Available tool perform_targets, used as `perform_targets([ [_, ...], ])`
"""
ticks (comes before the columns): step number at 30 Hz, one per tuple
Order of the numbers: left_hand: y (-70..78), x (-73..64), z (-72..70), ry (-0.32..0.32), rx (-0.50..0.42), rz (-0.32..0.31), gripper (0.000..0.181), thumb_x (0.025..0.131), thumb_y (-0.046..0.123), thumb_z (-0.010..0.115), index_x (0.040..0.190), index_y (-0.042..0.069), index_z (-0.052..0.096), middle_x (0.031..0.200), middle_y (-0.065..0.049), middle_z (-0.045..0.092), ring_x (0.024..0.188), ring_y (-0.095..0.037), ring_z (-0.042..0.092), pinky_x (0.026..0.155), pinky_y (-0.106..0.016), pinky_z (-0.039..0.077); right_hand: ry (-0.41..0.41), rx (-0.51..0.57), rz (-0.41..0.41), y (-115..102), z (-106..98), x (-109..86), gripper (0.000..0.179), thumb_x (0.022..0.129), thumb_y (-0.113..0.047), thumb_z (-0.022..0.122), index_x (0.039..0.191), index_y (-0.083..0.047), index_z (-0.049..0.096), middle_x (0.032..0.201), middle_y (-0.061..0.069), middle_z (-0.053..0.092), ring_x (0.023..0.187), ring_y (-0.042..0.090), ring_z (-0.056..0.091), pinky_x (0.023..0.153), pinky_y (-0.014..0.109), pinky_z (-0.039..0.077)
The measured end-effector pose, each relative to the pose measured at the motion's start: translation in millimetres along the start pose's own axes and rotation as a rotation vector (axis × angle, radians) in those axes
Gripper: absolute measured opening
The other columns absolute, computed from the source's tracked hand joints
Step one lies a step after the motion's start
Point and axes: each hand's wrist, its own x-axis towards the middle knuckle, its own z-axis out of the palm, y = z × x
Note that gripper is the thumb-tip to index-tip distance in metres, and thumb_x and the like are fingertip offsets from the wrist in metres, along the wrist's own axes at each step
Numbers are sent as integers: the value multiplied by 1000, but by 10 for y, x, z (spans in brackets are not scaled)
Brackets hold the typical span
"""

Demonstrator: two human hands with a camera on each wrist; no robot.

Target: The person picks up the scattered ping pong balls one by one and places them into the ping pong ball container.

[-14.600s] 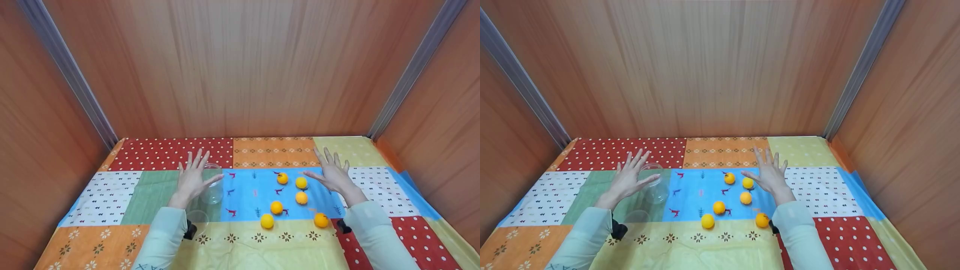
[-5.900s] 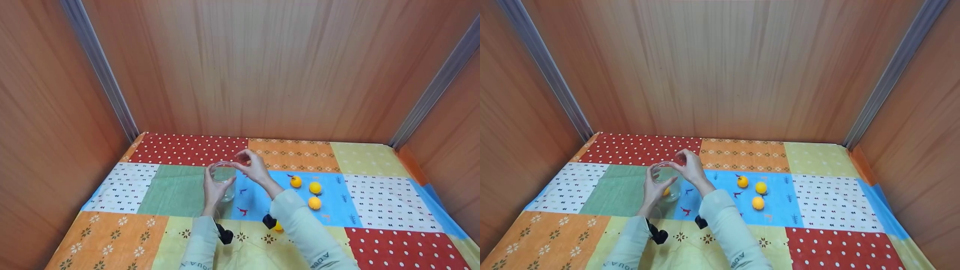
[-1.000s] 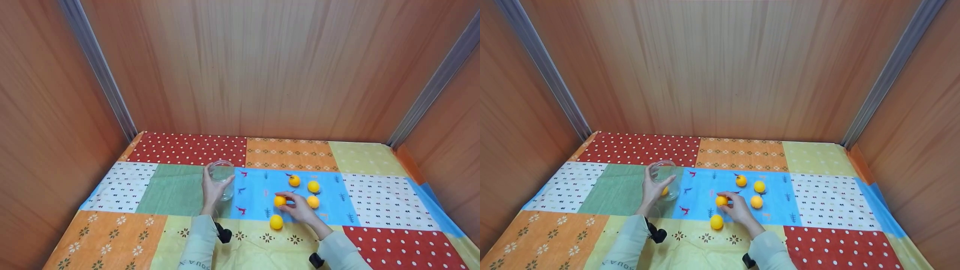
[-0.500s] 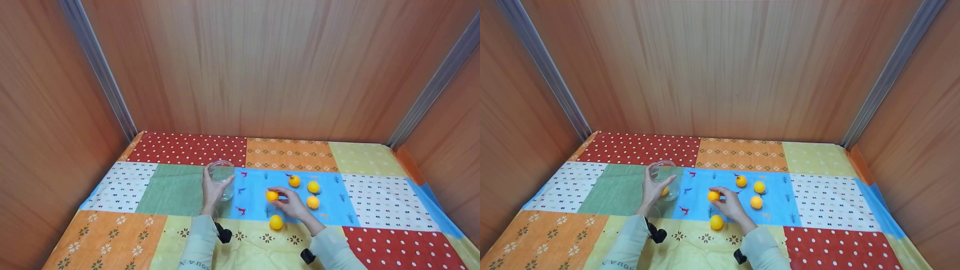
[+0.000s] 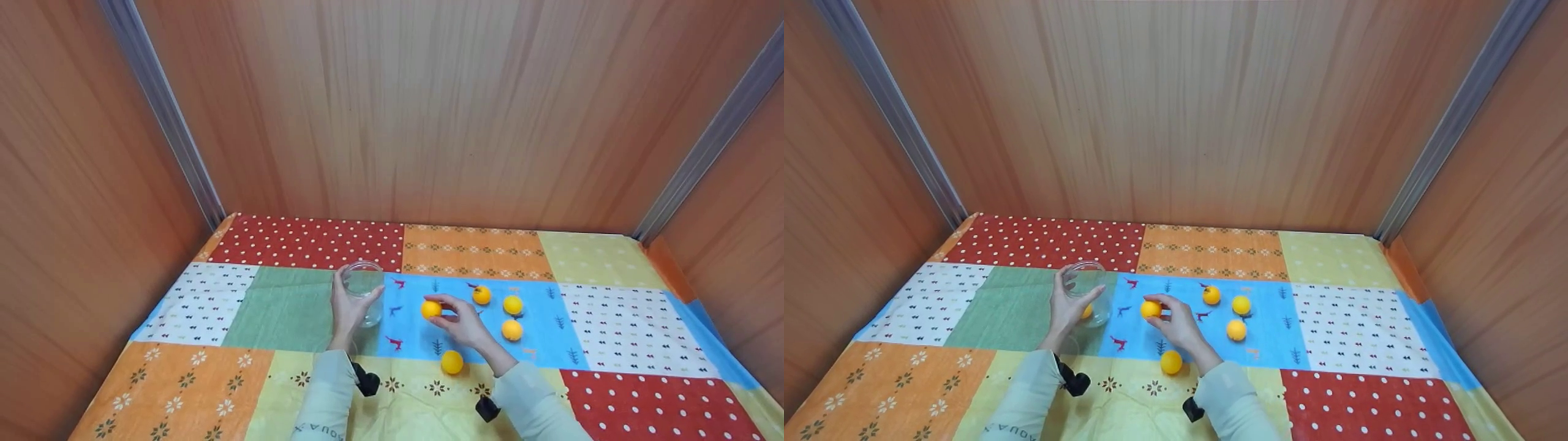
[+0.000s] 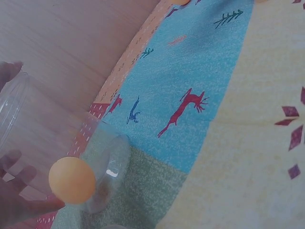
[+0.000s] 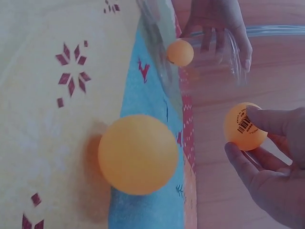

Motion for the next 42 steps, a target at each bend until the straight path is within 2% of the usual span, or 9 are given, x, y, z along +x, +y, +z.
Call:
perform_targets([
  [9, -1, 8, 5, 9, 5, -4, 79, 64, 33, 79, 126, 15, 34, 126, -7, 41, 118, -25, 36, 95, -49, 31, 10, 39, 6, -157, 81, 116, 39, 83, -6, 59, 121, 0, 51, 120, 14, 51, 105, 31, 49, 86, 35, 44],
  [15, -10, 5, 8, 16, 19, 9, 81, 63, 36, 79, 126, 14, 34, 127, -8, 40, 117, -26, 36, 95, -48, 32, 13, 61, -17, -456, 129, 141, 37, 83, 2, 57, 119, 6, 50, 118, 21, 50, 103, 36, 49, 86, 42, 43],
  [18, -18, 4, 14, 28, 14, 25, 80, 63, 35, 79, 126, 13, 34, 126, -9, 41, 117, -28, 37, 95, -49, 32, 20, 51, -12, -547, 158, 174, 36, 83, 1, 58, 118, 5, 50, 118, 21, 50, 102, 36, 50, 85, 40, 44],
  [25, -40, 13, 33, 41, -3, 42, 78, 63, 31, 80, 124, 11, 35, 125, -16, 42, 114, -34, 37, 91, -53, 33, 29, 47, -19, -430, 246, 351, 38, 83, -7, 59, 120, -5, 53, 119, 12, 52, 103, 30, 50, 84, 35, 45],
  [27, -87, 32, 48, 53, -7, 68, 77, 63, 29, 80, 123, 11, 36, 124, -17, 42, 113, -34, 38, 92, -52, 32, 32, 35, -28, -383, 269, 395, 39, 83, -11, 60, 120, -7, 53, 119, 10, 52, 103, 27, 51, 84, 31, 46],
  [30, -95, 34, 52, 43, -13, 62, 78, 63, 31, 80, 124, 11, 35, 124, -15, 41, 115, -35, 37, 94, -52, 31, 44, 31, -33, -375, 294, 444, 39, 83, -12, 61, 120, -6, 52, 118, 10, 52, 102, 26, 51, 83, 31, 46],
  [34, -38, 10, 33, 27, -9, 30, 80, 63, 36, 79, 125, 13, 34, 126, -12, 41, 116, -33, 36, 94, -52, 31, 61, 19, 2, -398, 324, 507, 39, 82, -13, 61, 120, -9, 53, 117, 8, 52, 103, 26, 51, 84, 31, 45],
  [37, -20, 8, 24, 24, 2, 30, 77, 64, 32, 79, 125, 13, 35, 126, -10, 41, 116, -29, 37, 94, -50, 32, 67, 29, 24, -434, 340, 556, 39, 82, -13, 61, 120, -11, 54, 118, 8, 52, 105, 27, 50, 84, 32, 45],
  [42, -8, 16, 17, 15, 14, 23, 73, 67, 24, 78, 124, 13, 35, 125, -7, 42, 117, -28, 36, 96, -48, 30, 77, 57, -23, -603, 361, 601, 37, 82, -4, 60, 118, -4, 53, 117, 15, 52, 103, 32, 50, 84, 36, 45],
])
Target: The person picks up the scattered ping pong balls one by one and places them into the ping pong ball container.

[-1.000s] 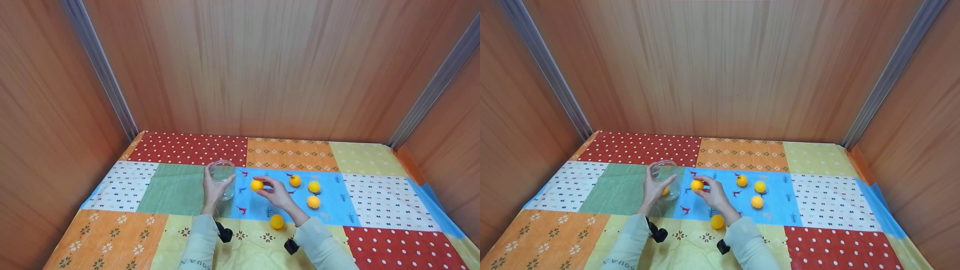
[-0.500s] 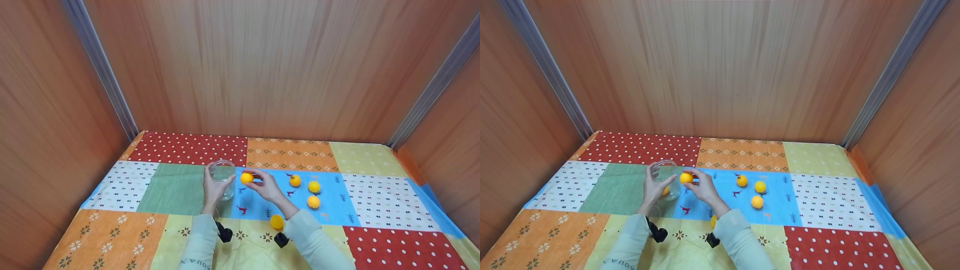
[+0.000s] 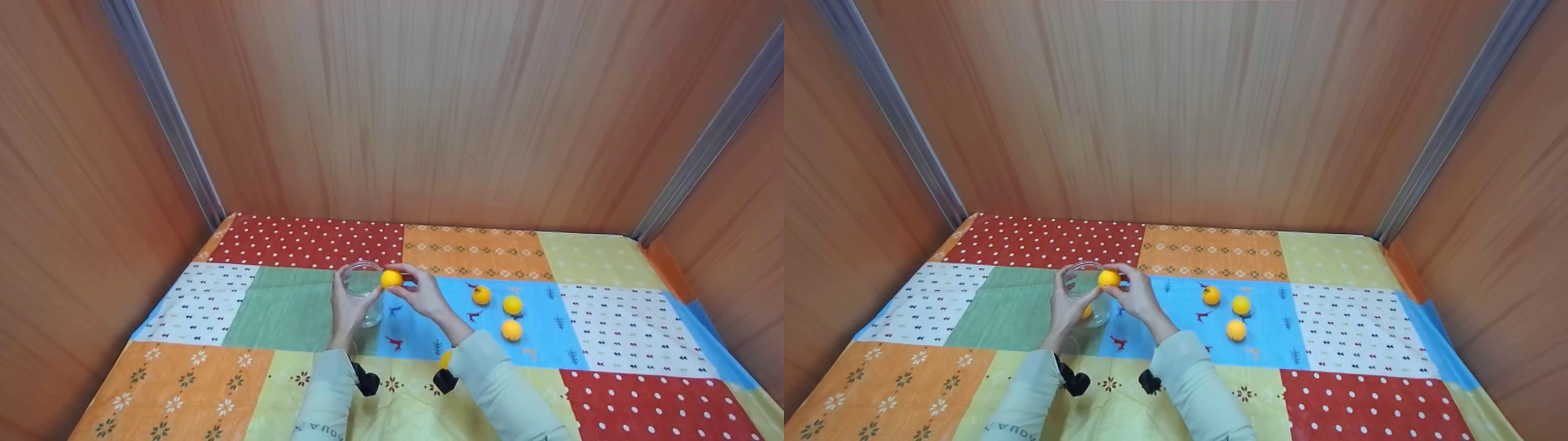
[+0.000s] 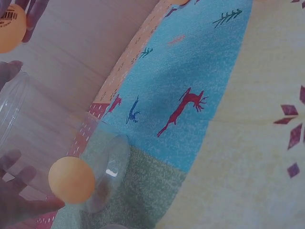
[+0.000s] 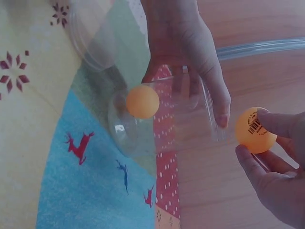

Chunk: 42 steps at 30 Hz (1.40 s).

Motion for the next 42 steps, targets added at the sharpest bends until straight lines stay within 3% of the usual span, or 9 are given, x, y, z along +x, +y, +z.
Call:
perform_targets([
  [6, -17, 15, 9, 15, 14, 25, 72, 66, 23, 78, 123, 12, 36, 124, -8, 43, 116, -28, 37, 97, -47, 30, 30, 2, -56, -255, 61, -1, 34, 82, 3, 58, 115, 6, 52, 113, 22, 51, 100, 36, 51, 84, 40, 45],
  [13, -29, 24, 14, 29, 2, 74, 70, 66, 21, 79, 121, 10, 37, 122, -10, 45, 115, -30, 38, 97, -46, 30, 29, 33, -20, 61, 164, 185, 38, 82, -5, 61, 118, -5, 54, 116, 13, 53, 103, 29, 52, 83, 34, 46],
  [17, -34, 19, 9, 33, 2, 84, 70, 65, 20, 79, 120, 9, 38, 121, -10, 45, 115, -30, 39, 96, -47, 30, 26, 13, 1, 41, 195, 230, 37, 82, -8, 61, 119, -8, 54, 116, 10, 53, 102, 26, 52, 82, 31, 46],
  [23, -25, 12, 5, 27, 3, 64, 71, 65, 21, 79, 121, 8, 37, 122, -10, 44, 116, -30, 38, 97, -46, 30, 36, -25, 39, 4, 237, 300, 37, 82, -8, 61, 118, -13, 55, 116, 6, 53, 102, 22, 52, 85, 31, 45],
  [30, -14, 19, 11, 29, 6, 55, 73, 65, 23, 79, 121, 8, 37, 123, -12, 44, 116, -32, 38, 97, -47, 30, 24, -2, 34, -24, 271, 339, 37, 82, -7, 61, 119, -9, 53, 116, 8, 53, 104, 25, 51, 88, 40, 42],
  [42, -7, 15, 4, 20, 0, 18, 77, 64, 27, 80, 124, 10, 36, 123, -12, 44, 115, -28, 39, 96, -42, 32, 29, -22, 71, -40, 211, 298, 39, 83, -14, 62, 120, -9, 52, 113, 12, 55, 104, 26, 52, 85, 33, 45],
])
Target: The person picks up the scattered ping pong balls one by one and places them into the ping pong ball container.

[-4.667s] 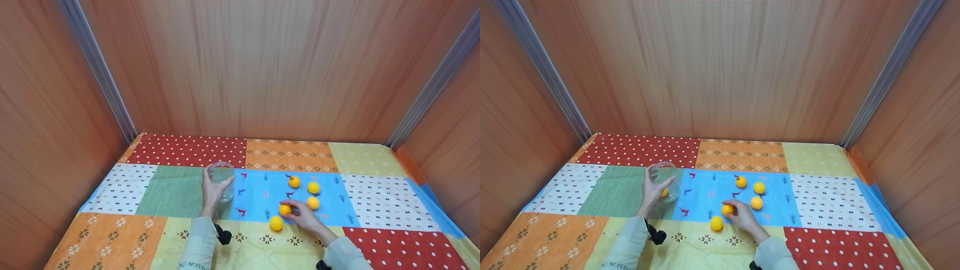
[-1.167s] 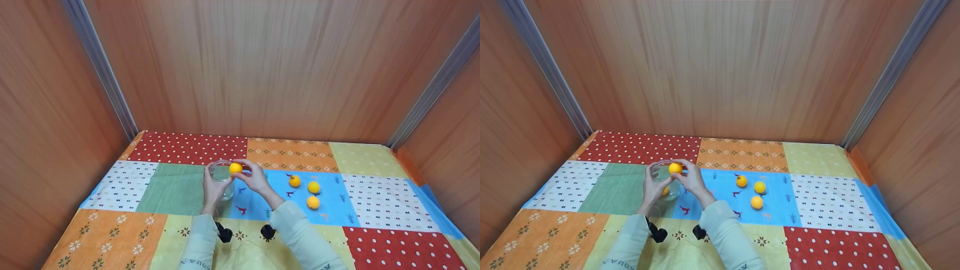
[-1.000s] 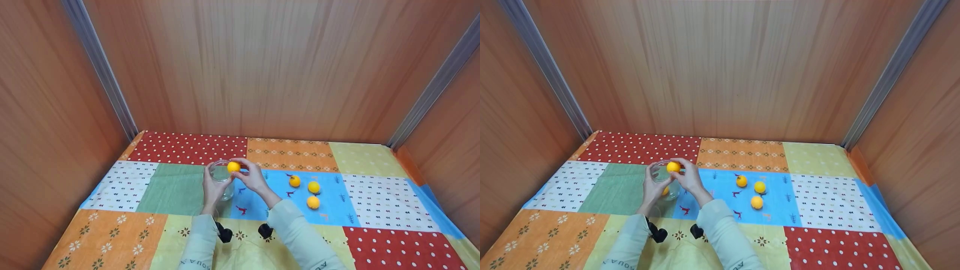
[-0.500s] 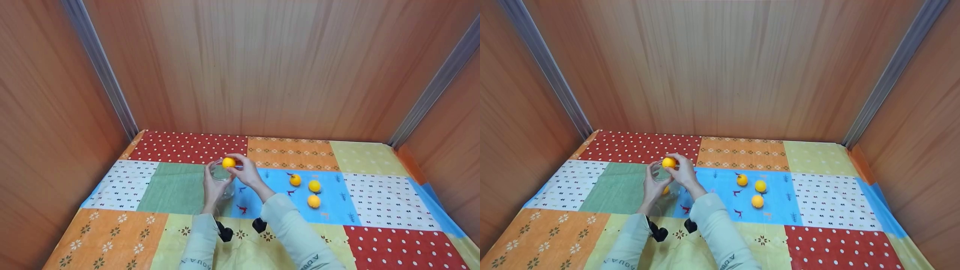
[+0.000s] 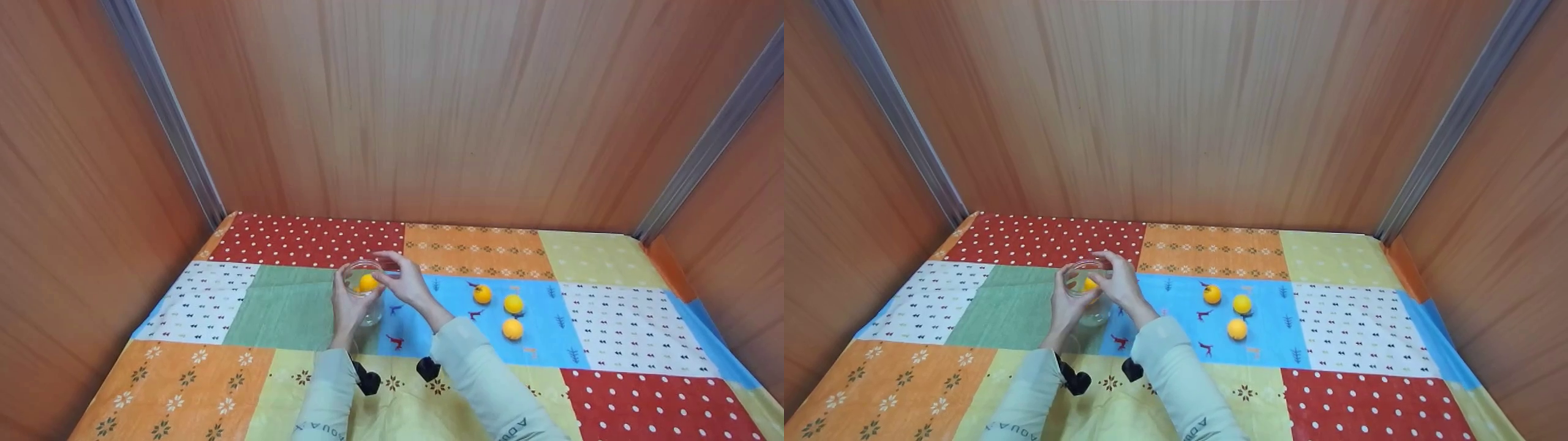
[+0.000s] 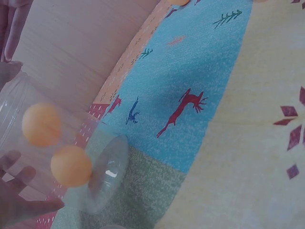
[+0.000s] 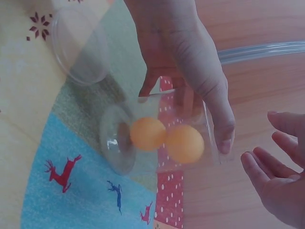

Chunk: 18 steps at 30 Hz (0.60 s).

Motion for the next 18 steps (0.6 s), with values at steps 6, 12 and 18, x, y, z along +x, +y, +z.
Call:
perform_targets([
  [6, -1, 1, 8, -13, -11, -13, 78, 64, 26, 80, 125, 10, 35, 124, -11, 44, 118, -28, 37, 97, -42, 30, 9, 5, -48, 19, -77, -58, 40, 83, -12, 62, 120, -2, 51, 113, 16, 55, 105, 30, 51, 83, 35, 46],
  [12, -18, 4, 7, -16, -9, -30, 77, 65, 27, 79, 126, 12, 34, 126, -12, 42, 118, -27, 37, 96, -44, 31, 27, -11, -62, 50, -150, -133, 39, 83, -14, 62, 119, -4, 52, 111, 14, 57, 103, 26, 53, 82, 34, 47],
  [18, -24, -3, -1, -22, -6, -12, 79, 63, 33, 79, 125, 12, 34, 126, -14, 42, 118, -28, 37, 95, -46, 31, 33, -11, -77, 88, -206, -252, 38, 83, -17, 62, 119, -8, 53, 112, 12, 56, 102, 27, 52, 82, 34, 46],
])
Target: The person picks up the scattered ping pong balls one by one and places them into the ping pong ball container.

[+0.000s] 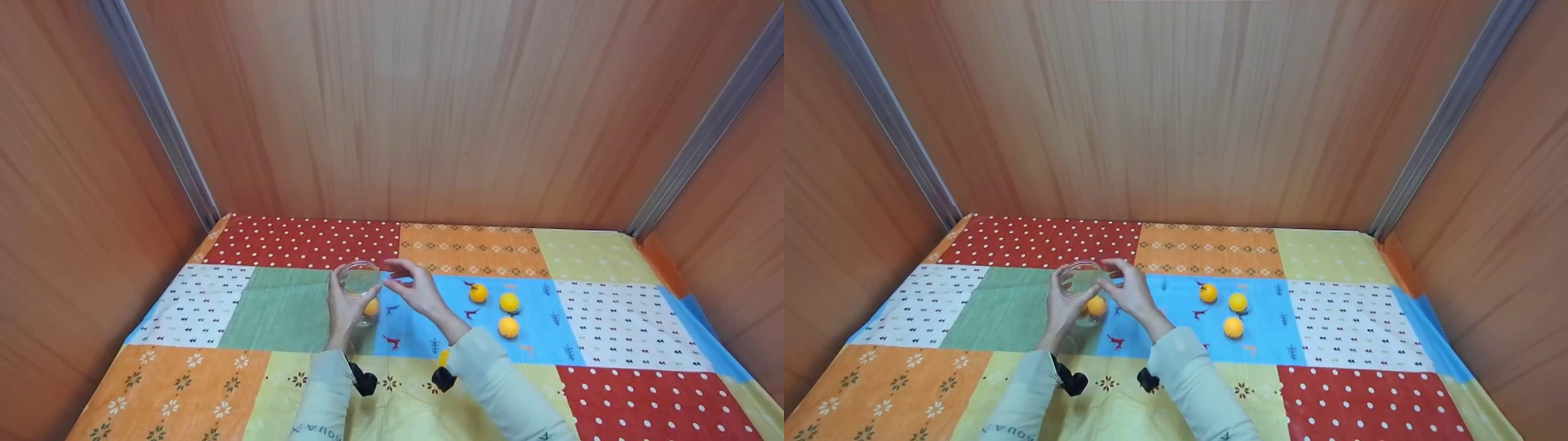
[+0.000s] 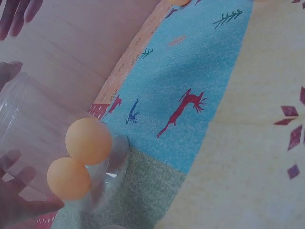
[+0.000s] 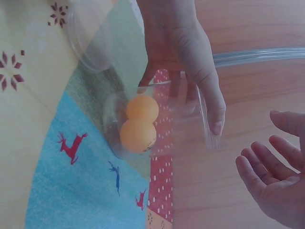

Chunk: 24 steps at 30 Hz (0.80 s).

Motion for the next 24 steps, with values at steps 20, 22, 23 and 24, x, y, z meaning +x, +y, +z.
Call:
perform_targets([
  [20, 15, -11, -11, -22, -27, -35, 76, 66, 27, 78, 127, 15, 33, 128, -9, 40, 118, -24, 35, 92, -50, 33, -17, 10, 3, -208, -267, -489, 33, 85, -9, 58, 115, 4, 53, 106, 18, 57, 97, 35, 53, 79, 40, 47],
  [22, 17, -16, -13, -26, -27, -42, 76, 66, 28, 78, 126, 15, 33, 127, -6, 40, 118, -22, 35, 92, -50, 33, -17, 17, 12, -190, -294, -527, 32, 85, -8, 58, 114, 4, 53, 105, 18, 57, 97, 35, 53, 79, 39, 47],
  [23, 18, -17, -13, -29, -29, -45, 76, 66, 28, 78, 126, 16, 33, 126, -6, 40, 117, -22, 36, 92, -50, 33, -16, 18, 18, -181, -307, -546, 31, 85, -8, 58, 114, 3, 53, 105, 18, 58, 96, 35, 53, 79, 39, 47],
  [24, 17, -18, -12, -31, -32, -43, 76, 66, 29, 78, 126, 15, 33, 126, -6, 40, 117, -22, 36, 92, -50, 33, -14, 22, 17, -168, -320, -565, 31, 85, -7, 58, 114, 3, 54, 105, 18, 58, 96, 34, 53, 78, 37, 47],
])
